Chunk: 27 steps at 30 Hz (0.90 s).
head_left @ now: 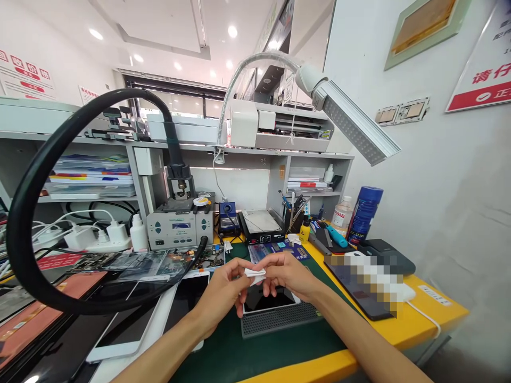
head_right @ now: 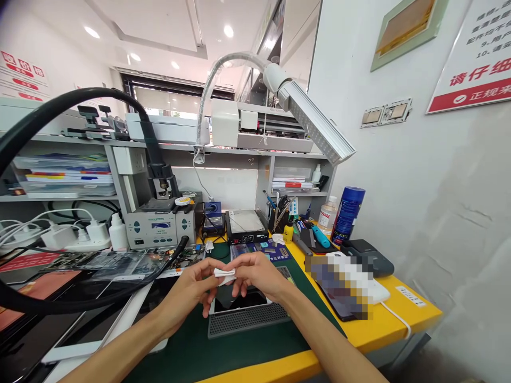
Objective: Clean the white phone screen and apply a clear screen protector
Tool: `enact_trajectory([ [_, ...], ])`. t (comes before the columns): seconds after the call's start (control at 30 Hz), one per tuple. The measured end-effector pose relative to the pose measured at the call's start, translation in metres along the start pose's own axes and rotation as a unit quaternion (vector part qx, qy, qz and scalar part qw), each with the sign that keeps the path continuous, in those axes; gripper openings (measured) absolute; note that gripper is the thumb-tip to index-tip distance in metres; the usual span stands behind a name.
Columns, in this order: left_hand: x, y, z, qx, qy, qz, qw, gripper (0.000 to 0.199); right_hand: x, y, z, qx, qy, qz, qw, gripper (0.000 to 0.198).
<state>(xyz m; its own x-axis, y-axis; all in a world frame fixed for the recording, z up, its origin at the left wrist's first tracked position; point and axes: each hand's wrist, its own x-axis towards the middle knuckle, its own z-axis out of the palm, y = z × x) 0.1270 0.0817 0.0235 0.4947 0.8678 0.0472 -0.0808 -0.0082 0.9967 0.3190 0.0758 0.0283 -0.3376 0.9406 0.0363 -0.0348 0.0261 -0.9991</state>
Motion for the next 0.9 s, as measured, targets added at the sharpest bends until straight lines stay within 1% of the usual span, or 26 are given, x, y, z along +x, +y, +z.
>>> enact_trajectory([
  [0.23,0.001,0.0,-0.005,-0.004,0.02,0.023,1.0,0.017,0.0,0.0,0.002,0.039,-0.002,0.015,0.999,0.017],
  [0.33,0.003,-0.003,-0.006,0.011,0.022,0.02,0.999,0.013,0.001,0.001,0.001,0.073,-0.001,0.024,0.997,0.024],
  [0.43,0.004,-0.006,-0.004,0.028,0.029,0.026,0.999,0.014,0.001,0.002,0.001,0.135,-0.017,0.063,0.989,0.032],
  [0.5,0.003,-0.005,-0.003,0.045,0.028,0.033,0.998,0.017,-0.001,0.005,0.002,0.137,-0.037,0.08,0.987,0.036],
  [0.53,0.002,-0.005,-0.003,0.055,0.024,0.037,0.998,0.018,-0.002,0.007,0.002,0.119,-0.037,0.08,0.989,0.036],
  [0.63,0.0,-0.004,-0.005,0.081,0.004,0.047,0.996,0.021,-0.009,0.011,-0.004,0.052,0.014,0.061,0.997,0.034],
  [0.73,0.0,-0.006,-0.012,0.126,0.005,0.072,0.989,0.027,-0.023,0.008,-0.021,-0.016,0.099,0.023,0.995,0.034],
  [0.77,0.0,-0.006,-0.014,0.155,0.015,0.087,0.984,0.026,-0.03,0.005,-0.028,-0.123,0.155,-0.012,0.98,0.034],
  [0.8,0.001,-0.007,-0.016,0.19,0.031,0.104,0.976,0.024,-0.038,0.003,-0.034,-0.236,0.206,-0.038,0.949,0.036],
  [0.83,0.001,-0.008,-0.018,0.227,0.049,0.122,0.965,0.022,-0.046,0.001,-0.038,-0.332,0.241,-0.051,0.91,0.036],
  [0.87,0.001,-0.008,-0.02,0.263,0.067,0.138,0.952,0.02,-0.055,-0.001,-0.041,-0.415,0.256,-0.061,0.871,0.036],
  [0.9,0.001,-0.007,-0.021,0.298,0.081,0.151,0.939,0.02,-0.063,0.0,-0.041,-0.48,0.242,-0.073,0.84,0.035],
])
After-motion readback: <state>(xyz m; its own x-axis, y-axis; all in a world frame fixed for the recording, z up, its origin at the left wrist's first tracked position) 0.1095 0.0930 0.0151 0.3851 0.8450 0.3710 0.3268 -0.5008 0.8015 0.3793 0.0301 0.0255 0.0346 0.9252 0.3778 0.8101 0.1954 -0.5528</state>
